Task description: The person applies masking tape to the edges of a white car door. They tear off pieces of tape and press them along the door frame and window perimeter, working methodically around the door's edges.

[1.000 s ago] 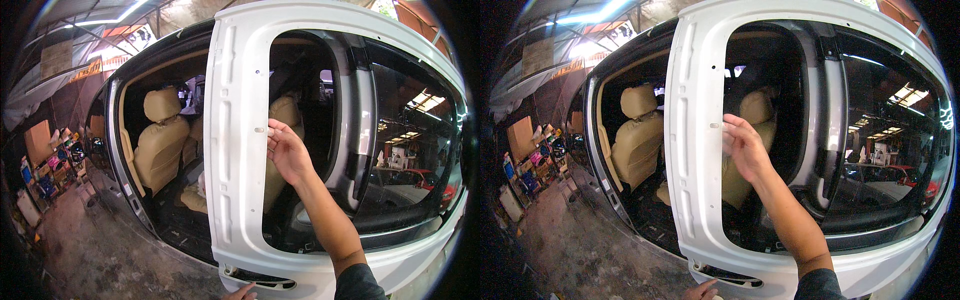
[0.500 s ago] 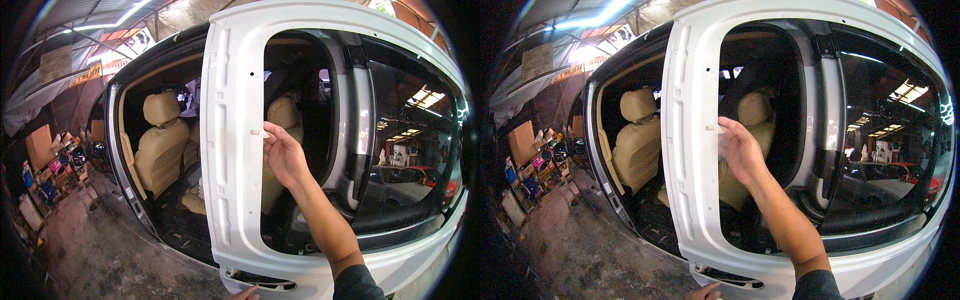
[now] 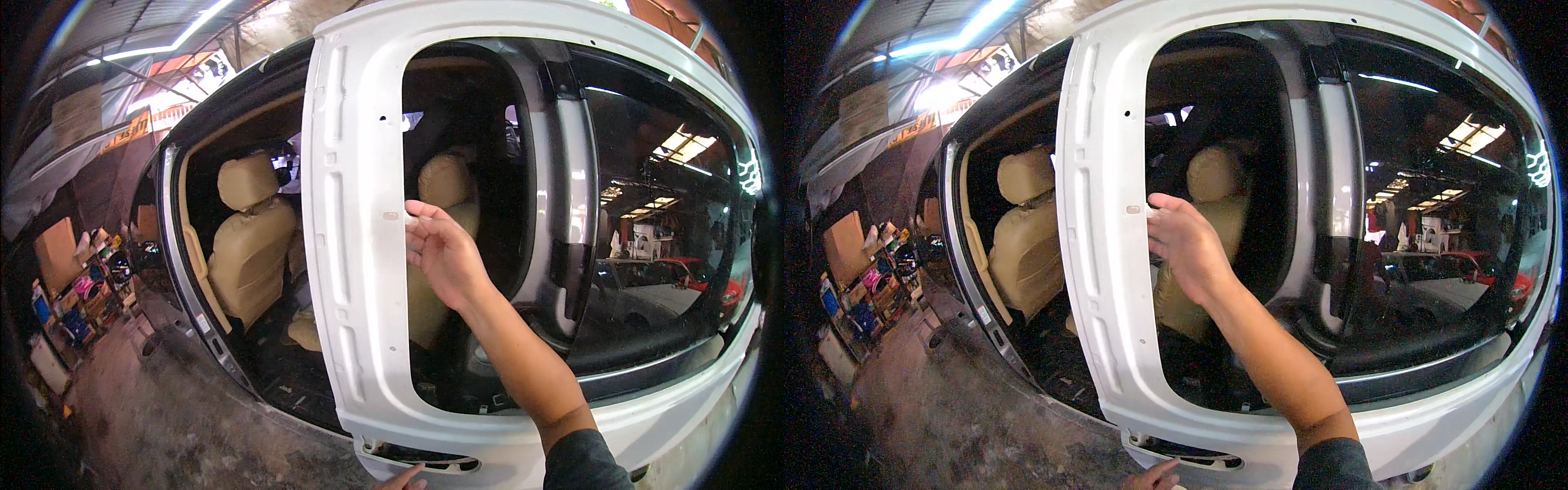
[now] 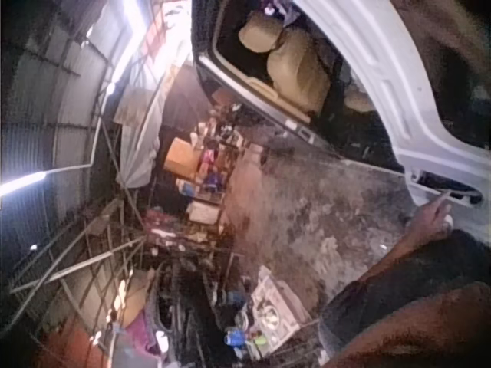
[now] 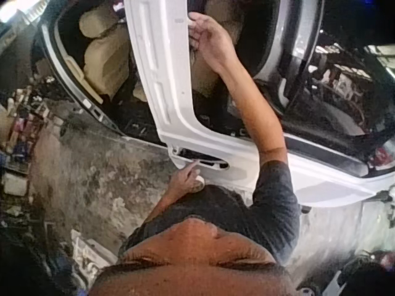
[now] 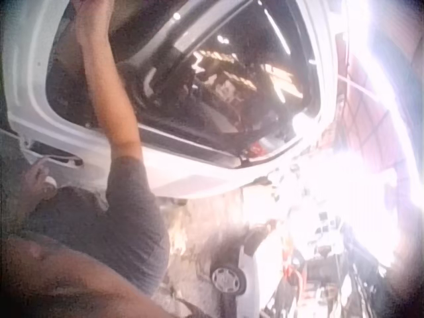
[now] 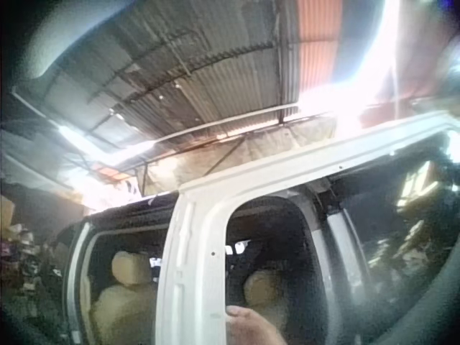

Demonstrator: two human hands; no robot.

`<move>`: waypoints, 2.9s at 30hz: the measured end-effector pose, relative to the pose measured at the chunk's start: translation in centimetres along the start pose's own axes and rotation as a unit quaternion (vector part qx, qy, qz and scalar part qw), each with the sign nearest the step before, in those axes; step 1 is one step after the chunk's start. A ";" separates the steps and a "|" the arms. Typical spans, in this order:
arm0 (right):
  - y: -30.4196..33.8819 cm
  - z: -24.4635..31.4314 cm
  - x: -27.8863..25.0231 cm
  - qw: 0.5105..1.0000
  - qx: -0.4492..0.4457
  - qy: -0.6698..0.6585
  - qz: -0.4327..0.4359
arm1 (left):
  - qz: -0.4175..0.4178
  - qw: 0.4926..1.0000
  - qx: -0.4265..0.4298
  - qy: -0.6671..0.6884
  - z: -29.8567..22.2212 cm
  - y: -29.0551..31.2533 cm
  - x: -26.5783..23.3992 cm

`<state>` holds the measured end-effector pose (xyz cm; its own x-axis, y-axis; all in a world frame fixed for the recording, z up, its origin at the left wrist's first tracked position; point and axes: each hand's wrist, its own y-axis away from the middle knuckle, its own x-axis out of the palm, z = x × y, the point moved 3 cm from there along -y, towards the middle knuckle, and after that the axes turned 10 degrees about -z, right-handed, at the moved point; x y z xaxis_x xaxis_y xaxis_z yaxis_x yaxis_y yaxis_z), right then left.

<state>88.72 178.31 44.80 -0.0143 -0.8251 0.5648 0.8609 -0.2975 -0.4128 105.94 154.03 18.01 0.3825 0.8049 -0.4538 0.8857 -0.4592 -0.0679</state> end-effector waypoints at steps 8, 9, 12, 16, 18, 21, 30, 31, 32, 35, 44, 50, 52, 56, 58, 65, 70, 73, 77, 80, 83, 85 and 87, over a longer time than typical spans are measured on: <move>-0.1 -1.4 -1.5 0.987 -0.115 -0.002 -0.109 | -0.002 1.000 0.005 0.009 -0.1 0.1 -0.2; 0.0 -1.4 -1.5 0.986 -0.119 0.007 -0.114 | -0.014 1.000 0.027 0.005 0.4 0.2 -0.1; 0.3 -1.2 -1.3 0.966 -0.204 0.121 -0.102 | -0.039 0.997 0.063 -0.001 1.5 0.4 0.2; 0.3 -1.6 -1.4 0.967 -0.204 0.126 -0.089 | -0.015 1.000 0.014 0.006 1.6 0.6 0.3; 0.5 -1.6 -1.1 0.970 -0.188 0.125 -0.084 | -0.018 1.000 0.016 0.005 1.9 0.6 0.4; 0.5 -1.8 -0.9 0.982 -0.127 0.116 -0.077 | -0.014 1.000 0.004 0.014 1.5 0.6 0.2; 1.6 -1.9 -1.6 0.936 -0.206 0.284 -0.027 | -0.068 0.989 0.051 0.118 1.9 -0.5 -0.7; 2.0 -1.9 -2.2 0.950 -0.173 0.257 -0.052 | -0.052 0.991 0.036 0.120 1.2 -0.9 -1.4; 3.0 -1.7 -2.4 0.954 -0.165 0.239 -0.077 | -0.038 0.992 0.018 0.121 0.3 -1.3 -2.1; 6.9 0.0 -2.8 0.958 -0.142 0.204 -0.144 | -0.045 0.984 0.057 0.160 0.7 -3.0 -4.4; 25.7 -7.2 -1.8 0.896 -0.066 0.440 0.012 | -0.050 0.948 0.147 0.277 -4.0 -7.2 -9.0; 17.1 -4.6 -0.3 0.885 -0.161 0.386 -0.204 | 0.023 0.956 0.095 0.276 0.3 -6.7 -9.3; 12.5 -2.4 -0.4 0.912 -0.179 0.291 -0.227 | 0.056 0.960 0.077 0.263 1.1 -6.0 -8.9; 6.6 0.0 1.2 0.914 -0.184 0.234 -0.274 | 0.153 0.944 0.093 0.278 2.9 -5.3 -10.6; 5.3 0.2 2.0 0.922 -0.161 0.209 -0.283 | 0.148 0.949 0.106 0.257 3.5 -5.3 -12.0; 3.1 -1.2 3.1 0.936 -0.129 0.164 -0.284 | 0.131 0.954 0.065 0.262 6.3 -6.3 -14.3; 2.3 -2.0 3.5 0.948 -0.122 0.128 -0.265 | 0.122 0.956 0.090 0.250 6.7 -7.4 -15.2; 1.6 -2.3 2.6 0.960 -0.112 0.098 -0.236 | 0.124 0.955 0.079 0.257 6.8 -7.8 -15.1; 1.1 -2.5 3.1 0.976 -0.081 0.065 -0.189 | 0.108 0.962 0.080 0.238 5.8 -8.1 -15.0; 1.7 -2.3 4.3 0.985 -0.046 0.033 -0.161 | 0.092 0.967 0.072 0.226 5.6 -8.0 -14.4; 2.1 -2.2 4.7 0.986 -0.027 0.018 -0.164 | 0.087 0.971 0.052 0.216 4.8 -7.8 -13.8; 2.2 -2.2 4.3 0.984 -0.034 0.028 -0.171 | 0.085 0.973 0.043 0.211 4.5 -7.7 -13.3; 2.3 -2.0 3.8 0.981 -0.059 0.056 -0.177 | 0.084 0.974 0.036 0.207 4.6 -7.5 -12.8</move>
<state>89.63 173.54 44.53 -0.3632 -0.7058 0.6082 0.7277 -0.6226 -0.2880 93.22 145.40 20.20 0.6074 0.7915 -0.0684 0.7861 -0.6112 -0.0920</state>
